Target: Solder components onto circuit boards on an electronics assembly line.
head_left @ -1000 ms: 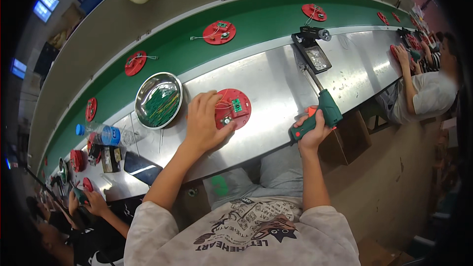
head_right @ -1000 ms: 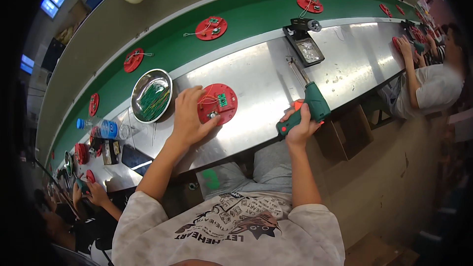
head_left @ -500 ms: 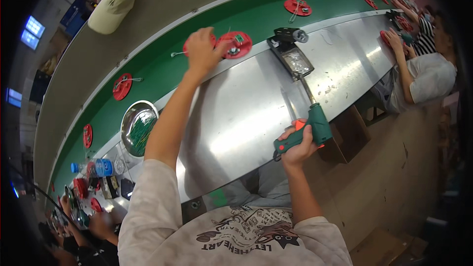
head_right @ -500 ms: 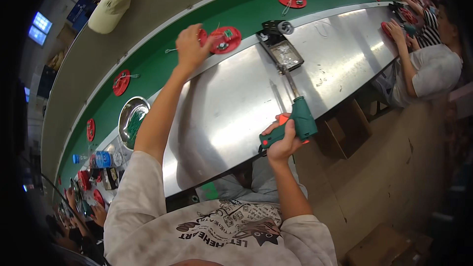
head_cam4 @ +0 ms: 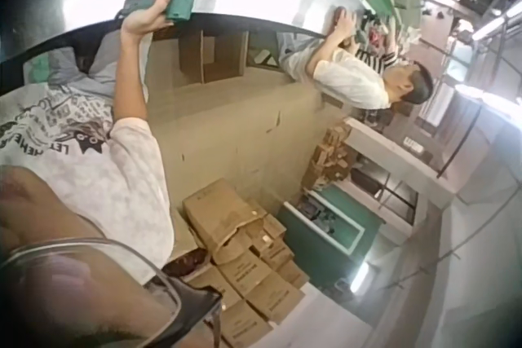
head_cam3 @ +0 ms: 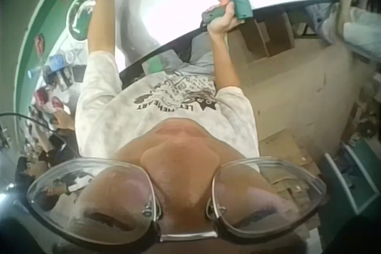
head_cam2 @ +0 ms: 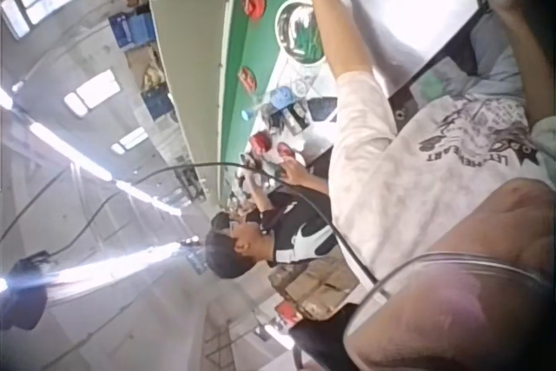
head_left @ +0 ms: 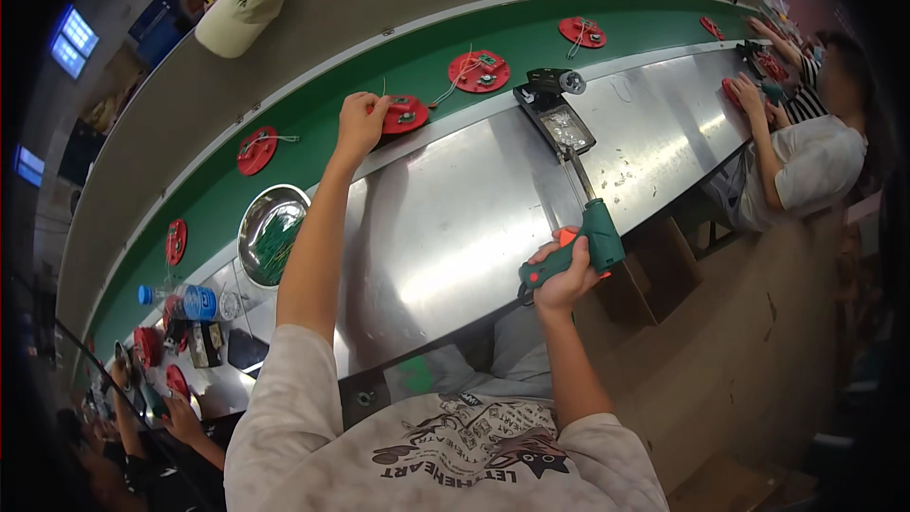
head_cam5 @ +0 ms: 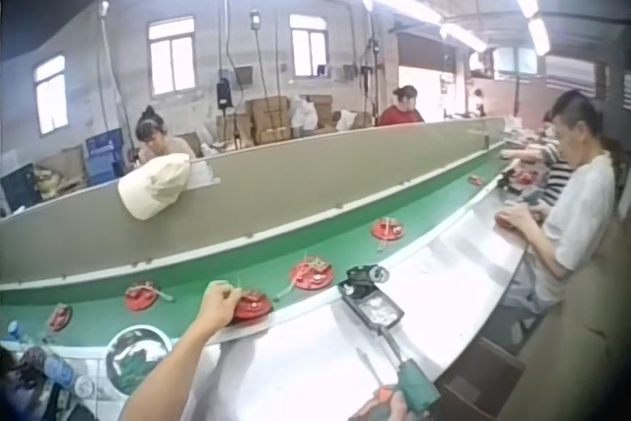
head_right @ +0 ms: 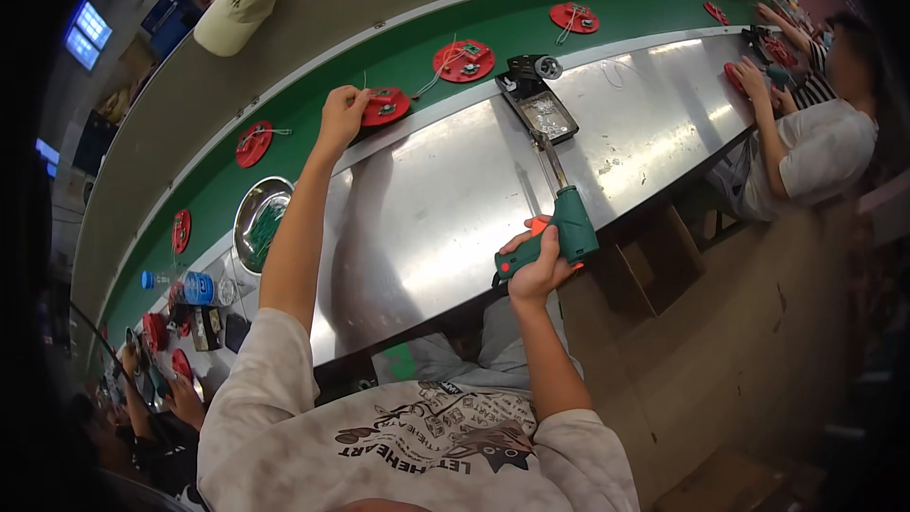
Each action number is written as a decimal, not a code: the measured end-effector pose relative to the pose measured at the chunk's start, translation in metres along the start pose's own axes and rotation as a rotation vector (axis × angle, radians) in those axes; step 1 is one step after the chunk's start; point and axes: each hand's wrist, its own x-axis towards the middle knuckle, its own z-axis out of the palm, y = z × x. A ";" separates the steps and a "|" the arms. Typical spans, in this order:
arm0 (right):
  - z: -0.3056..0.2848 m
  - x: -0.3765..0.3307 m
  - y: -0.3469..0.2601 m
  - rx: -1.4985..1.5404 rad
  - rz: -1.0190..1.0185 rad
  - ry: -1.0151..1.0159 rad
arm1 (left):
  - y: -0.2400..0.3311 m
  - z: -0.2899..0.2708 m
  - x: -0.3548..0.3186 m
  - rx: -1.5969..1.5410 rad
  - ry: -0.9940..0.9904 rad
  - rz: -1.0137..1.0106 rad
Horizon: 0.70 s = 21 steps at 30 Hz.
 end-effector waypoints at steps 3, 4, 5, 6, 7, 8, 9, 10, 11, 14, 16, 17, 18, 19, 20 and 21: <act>0.005 0.000 0.003 -0.026 -0.021 -0.010 | 0.001 -0.034 -0.048 -0.232 0.037 -0.068; 0.001 0.002 0.008 0.001 -0.002 0.013 | 0.012 -0.042 -0.069 -0.286 0.011 0.020; 0.003 0.002 0.005 -0.018 -0.010 0.030 | 0.026 -0.057 -0.092 -0.329 -0.008 0.100; -0.005 0.004 0.006 -0.037 -0.017 0.032 | 0.042 -0.070 -0.112 -0.262 -0.052 0.152; -0.009 0.007 0.008 -0.051 -0.021 0.028 | 0.054 -0.082 -0.130 -0.191 -0.093 0.200; -0.007 0.007 0.006 -0.041 0.002 0.036 | 0.062 -0.090 -0.148 -0.344 -0.185 0.089; -0.003 0.006 0.001 -0.031 0.023 0.046 | 0.062 -0.097 -0.163 -0.504 -0.268 -0.017; -0.001 0.003 -0.001 -0.060 0.034 0.013 | 0.046 -0.098 -0.177 -0.492 -0.282 0.102; 0.001 0.002 -0.002 -0.066 0.036 0.023 | 0.042 -0.100 -0.190 -0.563 -0.313 0.088; 0.007 -0.002 -0.002 -0.104 0.025 0.007 | 0.027 -0.109 -0.214 -0.600 -0.315 0.037; 0.007 -0.003 -0.001 -0.106 0.055 0.011 | 0.018 -0.112 -0.223 -0.524 -0.420 -0.102; 0.007 -0.005 -0.002 -0.112 0.051 0.000 | 0.023 -0.113 -0.225 -0.533 -0.410 -0.104; 0.007 -0.006 -0.003 -0.104 0.054 0.004 | 0.033 -0.116 -0.227 -0.335 -0.309 0.002; 0.005 -0.006 -0.003 -0.096 0.058 0.010 | 0.044 -0.120 -0.229 -0.135 -0.209 0.105; 0.005 -0.007 -0.003 -0.119 0.041 0.025 | 0.052 -0.125 -0.232 -0.067 -0.132 0.164; 0.004 -0.006 -0.003 -0.122 0.041 0.023 | 0.052 -0.127 -0.231 -0.068 -0.131 0.161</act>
